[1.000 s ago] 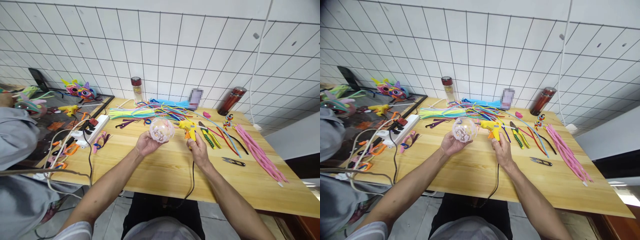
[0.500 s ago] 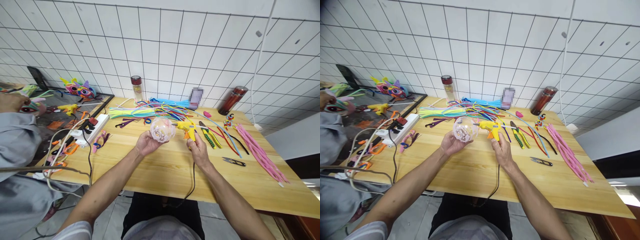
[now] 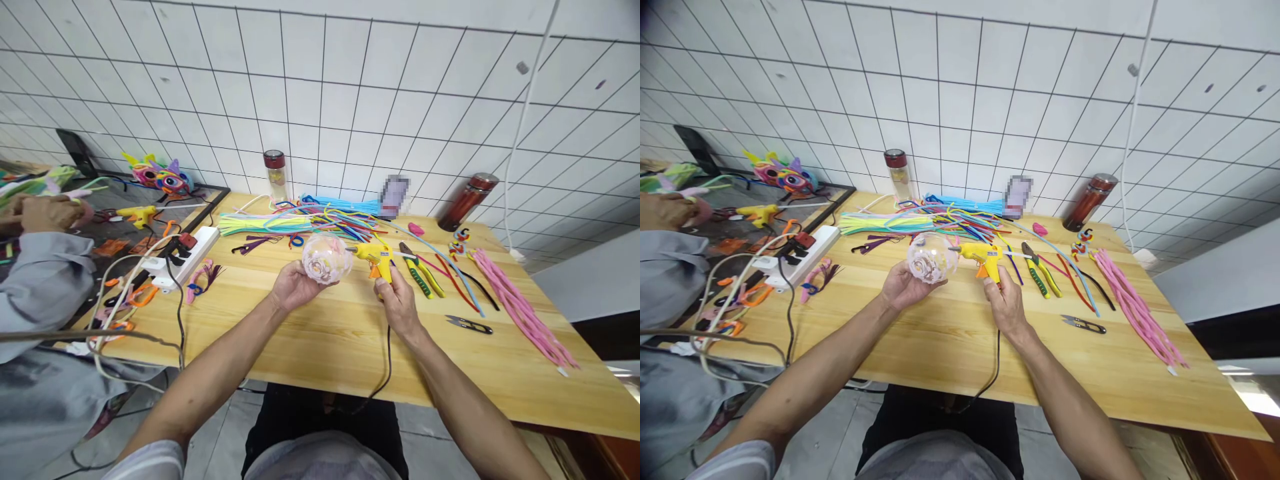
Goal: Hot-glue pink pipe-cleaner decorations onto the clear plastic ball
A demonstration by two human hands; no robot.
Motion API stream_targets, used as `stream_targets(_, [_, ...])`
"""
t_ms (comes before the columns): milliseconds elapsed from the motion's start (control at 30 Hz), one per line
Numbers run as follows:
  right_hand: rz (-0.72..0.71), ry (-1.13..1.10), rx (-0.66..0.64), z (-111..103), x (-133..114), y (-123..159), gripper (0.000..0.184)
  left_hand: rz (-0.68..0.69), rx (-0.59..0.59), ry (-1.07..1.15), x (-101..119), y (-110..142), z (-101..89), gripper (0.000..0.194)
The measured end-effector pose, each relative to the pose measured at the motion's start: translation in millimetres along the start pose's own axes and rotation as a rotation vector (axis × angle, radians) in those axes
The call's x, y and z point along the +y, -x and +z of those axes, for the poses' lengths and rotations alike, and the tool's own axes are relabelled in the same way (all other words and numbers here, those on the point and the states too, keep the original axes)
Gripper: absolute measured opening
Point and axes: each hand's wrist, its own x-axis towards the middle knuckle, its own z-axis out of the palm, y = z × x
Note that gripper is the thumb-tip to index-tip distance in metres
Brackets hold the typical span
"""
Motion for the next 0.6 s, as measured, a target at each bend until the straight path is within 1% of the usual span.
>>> stream_targets(200, [-0.001, 0.006, 0.007, 0.6, 1.6, 0.9, 0.028, 0.000, -0.018, 0.007, 0.3, -0.1, -1.5, 0.053])
stream_targets(600, [-0.008, 0.051, 0.015, 1.0, 1.2, 1.8, 0.032, -0.002, 0.023, 0.034, 0.2, 0.8, 5.1, 0.049])
